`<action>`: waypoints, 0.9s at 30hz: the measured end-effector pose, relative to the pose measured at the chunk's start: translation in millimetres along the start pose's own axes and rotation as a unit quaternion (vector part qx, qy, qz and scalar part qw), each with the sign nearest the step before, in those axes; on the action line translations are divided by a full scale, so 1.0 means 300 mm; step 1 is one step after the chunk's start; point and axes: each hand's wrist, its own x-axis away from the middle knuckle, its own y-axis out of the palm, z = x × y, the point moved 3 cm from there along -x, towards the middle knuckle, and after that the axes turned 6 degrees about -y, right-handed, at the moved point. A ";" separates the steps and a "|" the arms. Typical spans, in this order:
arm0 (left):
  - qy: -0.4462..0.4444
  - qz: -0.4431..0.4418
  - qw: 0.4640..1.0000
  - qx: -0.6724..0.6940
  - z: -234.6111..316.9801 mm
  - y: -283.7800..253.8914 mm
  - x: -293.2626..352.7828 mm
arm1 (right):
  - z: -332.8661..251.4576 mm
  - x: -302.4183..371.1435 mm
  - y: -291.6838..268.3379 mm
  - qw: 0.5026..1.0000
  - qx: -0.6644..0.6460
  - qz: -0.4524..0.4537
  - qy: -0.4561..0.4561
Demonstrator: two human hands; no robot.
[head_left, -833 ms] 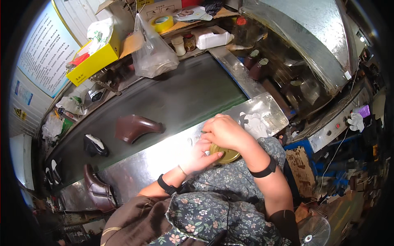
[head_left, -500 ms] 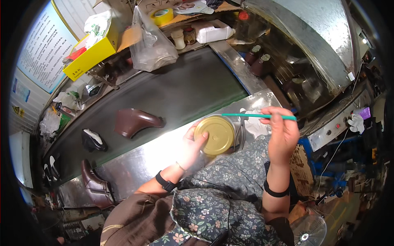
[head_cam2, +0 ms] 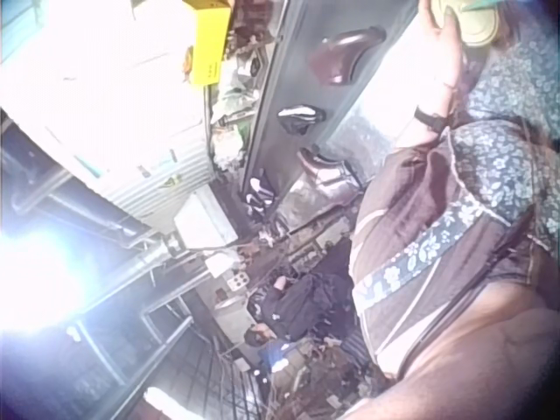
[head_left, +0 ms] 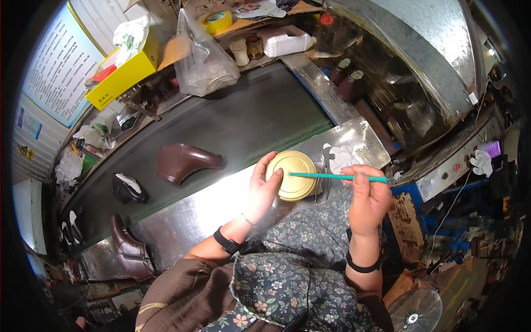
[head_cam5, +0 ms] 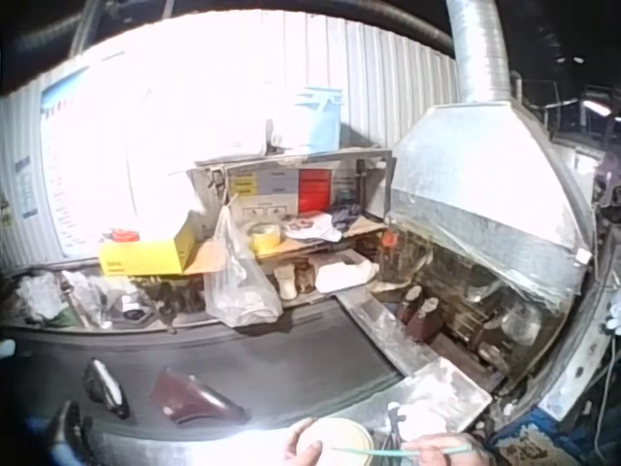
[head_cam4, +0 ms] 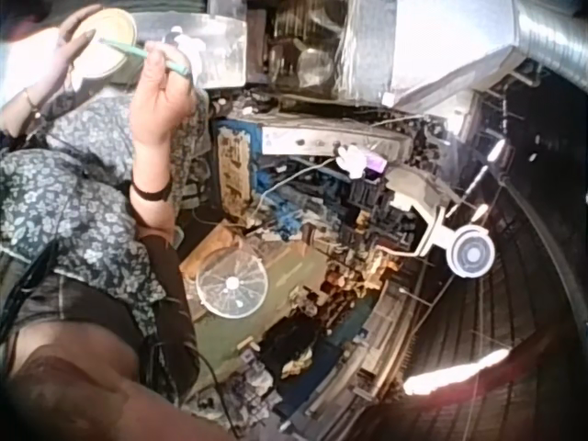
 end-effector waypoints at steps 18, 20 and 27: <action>-0.046 -0.033 0.998 0.017 -0.024 -0.007 -0.017 | 0.176 0.061 0.217 0.908 0.271 -0.319 -0.032; -0.055 -0.055 0.997 0.007 -0.034 -0.015 -0.020 | 0.204 0.095 0.215 0.897 0.256 -0.360 0.023; -0.078 -0.126 0.987 -0.062 -0.004 -0.018 -0.040 | 0.236 0.119 0.234 0.880 0.334 -0.332 -0.062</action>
